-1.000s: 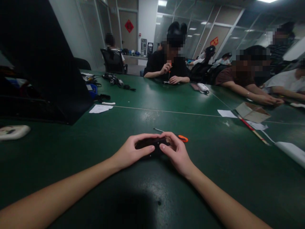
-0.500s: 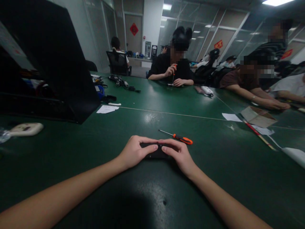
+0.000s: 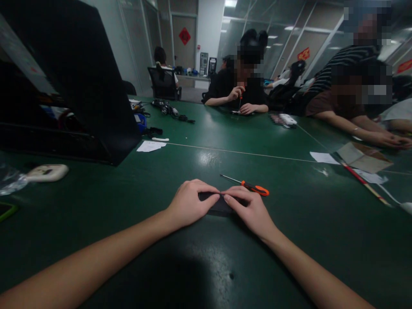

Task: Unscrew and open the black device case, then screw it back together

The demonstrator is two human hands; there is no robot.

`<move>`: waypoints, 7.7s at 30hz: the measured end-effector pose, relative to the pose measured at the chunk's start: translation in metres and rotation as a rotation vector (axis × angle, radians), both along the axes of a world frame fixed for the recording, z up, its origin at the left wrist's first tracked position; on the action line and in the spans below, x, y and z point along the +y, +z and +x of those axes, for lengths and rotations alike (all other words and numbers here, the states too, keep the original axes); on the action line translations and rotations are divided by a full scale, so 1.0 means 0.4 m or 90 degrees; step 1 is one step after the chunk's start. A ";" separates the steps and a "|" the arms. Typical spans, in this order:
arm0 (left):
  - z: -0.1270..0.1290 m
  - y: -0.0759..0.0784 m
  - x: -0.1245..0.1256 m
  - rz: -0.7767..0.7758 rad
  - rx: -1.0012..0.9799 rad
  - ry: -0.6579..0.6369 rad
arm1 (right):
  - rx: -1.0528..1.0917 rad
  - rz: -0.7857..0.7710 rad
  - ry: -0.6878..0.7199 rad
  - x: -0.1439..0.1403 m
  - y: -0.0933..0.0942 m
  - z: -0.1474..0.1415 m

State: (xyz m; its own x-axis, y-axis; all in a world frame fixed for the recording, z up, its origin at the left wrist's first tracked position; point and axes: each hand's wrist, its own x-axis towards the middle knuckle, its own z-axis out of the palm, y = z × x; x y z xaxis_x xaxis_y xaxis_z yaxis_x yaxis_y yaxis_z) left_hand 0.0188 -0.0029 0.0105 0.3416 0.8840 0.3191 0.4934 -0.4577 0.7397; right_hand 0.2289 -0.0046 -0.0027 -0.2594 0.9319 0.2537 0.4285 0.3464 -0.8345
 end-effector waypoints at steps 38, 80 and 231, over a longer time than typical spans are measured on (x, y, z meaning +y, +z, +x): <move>0.028 -0.030 -0.049 0.099 0.134 0.038 | -0.282 0.261 -0.067 0.019 0.012 0.082; -0.005 -0.020 -0.008 -0.106 0.142 -0.144 | 0.168 0.392 -0.056 -0.030 0.159 0.038; 0.058 -0.035 -0.043 -0.090 -0.023 0.104 | -0.052 0.306 0.037 -0.062 0.181 -0.020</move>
